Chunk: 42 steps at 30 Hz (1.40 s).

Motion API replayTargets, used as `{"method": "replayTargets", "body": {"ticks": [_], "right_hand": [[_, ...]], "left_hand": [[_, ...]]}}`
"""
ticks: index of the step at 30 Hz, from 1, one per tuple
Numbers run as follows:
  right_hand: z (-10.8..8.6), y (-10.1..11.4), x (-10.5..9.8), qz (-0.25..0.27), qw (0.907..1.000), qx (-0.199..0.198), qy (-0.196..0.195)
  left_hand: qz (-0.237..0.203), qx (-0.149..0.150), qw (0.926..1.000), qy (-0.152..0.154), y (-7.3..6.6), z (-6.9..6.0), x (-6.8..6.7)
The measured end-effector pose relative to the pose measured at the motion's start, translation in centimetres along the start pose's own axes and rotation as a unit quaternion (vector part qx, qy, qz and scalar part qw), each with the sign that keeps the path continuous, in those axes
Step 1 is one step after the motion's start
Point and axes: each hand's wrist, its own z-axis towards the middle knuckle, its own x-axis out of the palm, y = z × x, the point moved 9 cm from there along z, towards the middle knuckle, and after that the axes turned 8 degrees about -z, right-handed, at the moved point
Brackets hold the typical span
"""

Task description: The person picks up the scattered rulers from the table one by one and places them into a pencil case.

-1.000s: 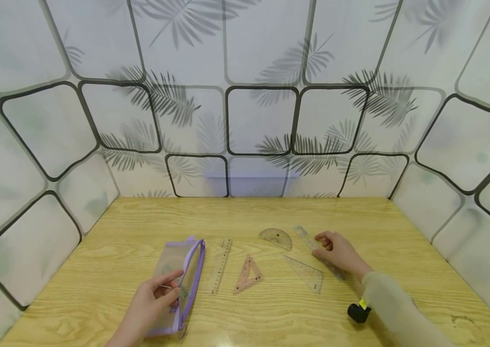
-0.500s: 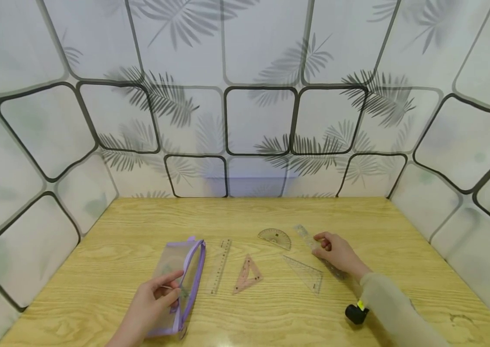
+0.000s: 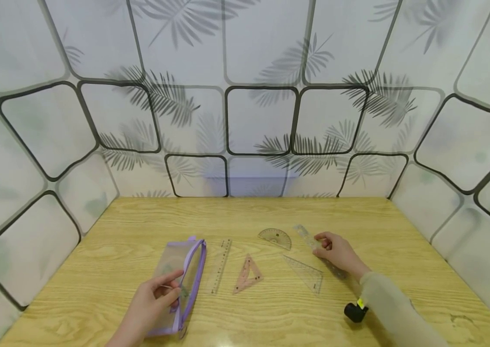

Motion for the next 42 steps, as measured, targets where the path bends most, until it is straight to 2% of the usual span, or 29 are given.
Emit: {"method": "replayTargets", "body": {"ticks": [8, 16, 23, 29, 38, 42], "right_hand": [[-0.1, -0.1, 0.0, 0.003, 1.0000, 0.008, 0.003], [-0.2, 0.0, 0.1, 0.009, 0.9997, 0.020, 0.008], [0.1, -0.4, 0.2, 0.000, 0.9997, 0.023, 0.013], [0.4, -0.5, -0.2, -0.031, 0.9991, -0.004, 0.026], [0.0, 0.7, -0.7, -0.048, 0.9956, -0.033, 0.073], [0.0, 1.3, -0.8, -0.070, 0.9928, -0.049, 0.084]], "left_hand": [[-0.009, -0.004, 0.9999, -0.005, 0.0, 0.0, -0.1], [0.008, -0.001, 0.9999, -0.009, 0.4, 0.2, -0.2], [0.005, -0.003, 0.9999, -0.008, 0.5, 0.2, -0.2], [0.005, 0.001, 1.0000, -0.008, 0.2, 0.1, -0.2], [-0.002, 0.000, 1.0000, -0.006, 0.5, 0.2, -0.2], [-0.003, 0.000, 1.0000, -0.005, 0.5, 0.2, -0.2]]}}
